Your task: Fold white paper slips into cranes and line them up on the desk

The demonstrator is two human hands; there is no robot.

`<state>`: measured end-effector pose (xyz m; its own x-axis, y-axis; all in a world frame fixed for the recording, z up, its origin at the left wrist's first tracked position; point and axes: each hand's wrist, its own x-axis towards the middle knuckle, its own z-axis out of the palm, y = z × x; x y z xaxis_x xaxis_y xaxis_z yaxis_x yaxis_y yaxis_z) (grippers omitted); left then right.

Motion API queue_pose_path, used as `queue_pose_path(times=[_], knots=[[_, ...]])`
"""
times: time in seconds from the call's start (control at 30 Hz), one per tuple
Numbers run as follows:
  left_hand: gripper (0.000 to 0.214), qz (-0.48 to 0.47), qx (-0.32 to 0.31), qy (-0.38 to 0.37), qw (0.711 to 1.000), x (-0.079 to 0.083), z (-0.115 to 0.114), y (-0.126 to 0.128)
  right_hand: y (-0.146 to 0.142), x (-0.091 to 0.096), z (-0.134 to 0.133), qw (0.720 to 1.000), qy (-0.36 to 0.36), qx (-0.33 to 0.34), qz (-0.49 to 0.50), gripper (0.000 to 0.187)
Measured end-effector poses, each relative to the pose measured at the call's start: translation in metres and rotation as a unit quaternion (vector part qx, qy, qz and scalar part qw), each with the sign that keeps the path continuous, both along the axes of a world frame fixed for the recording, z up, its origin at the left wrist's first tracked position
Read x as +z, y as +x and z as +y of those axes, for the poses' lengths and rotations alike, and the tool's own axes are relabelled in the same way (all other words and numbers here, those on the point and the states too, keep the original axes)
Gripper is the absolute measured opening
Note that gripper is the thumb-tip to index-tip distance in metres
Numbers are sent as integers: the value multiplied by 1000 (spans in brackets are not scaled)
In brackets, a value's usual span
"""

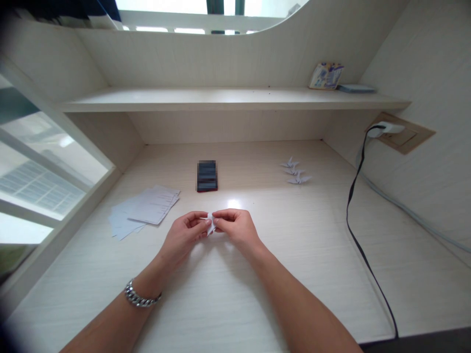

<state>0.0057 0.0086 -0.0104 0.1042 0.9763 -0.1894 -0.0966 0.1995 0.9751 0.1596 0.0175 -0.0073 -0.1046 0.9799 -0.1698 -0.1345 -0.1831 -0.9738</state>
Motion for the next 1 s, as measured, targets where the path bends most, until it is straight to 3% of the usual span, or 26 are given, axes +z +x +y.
queue_pose_path(times=[0.2, 0.33, 0.57, 0.73, 1.0], knots=[[26, 36, -70, -20, 997, 1, -1, 1, 0, -4, 1, 998, 22, -50, -7, 27], [23, 15, -80, -7, 997, 3, -1, -1, 2, -2, 2, 998, 16, -65, -3, 28], [30, -15, -66, -58, 996, 3, -2, 2, 2, -1, 3, 996, 22, -82, 18, 28], [32, 54, -49, 8, 997, 2, -2, 4, -2, -2, 0, 997, 28, -66, 34, 26], [25, 153, -18, 99, 983, 4, -3, 2, 1, 5, 0, 999, 10, -29, 38, 41]])
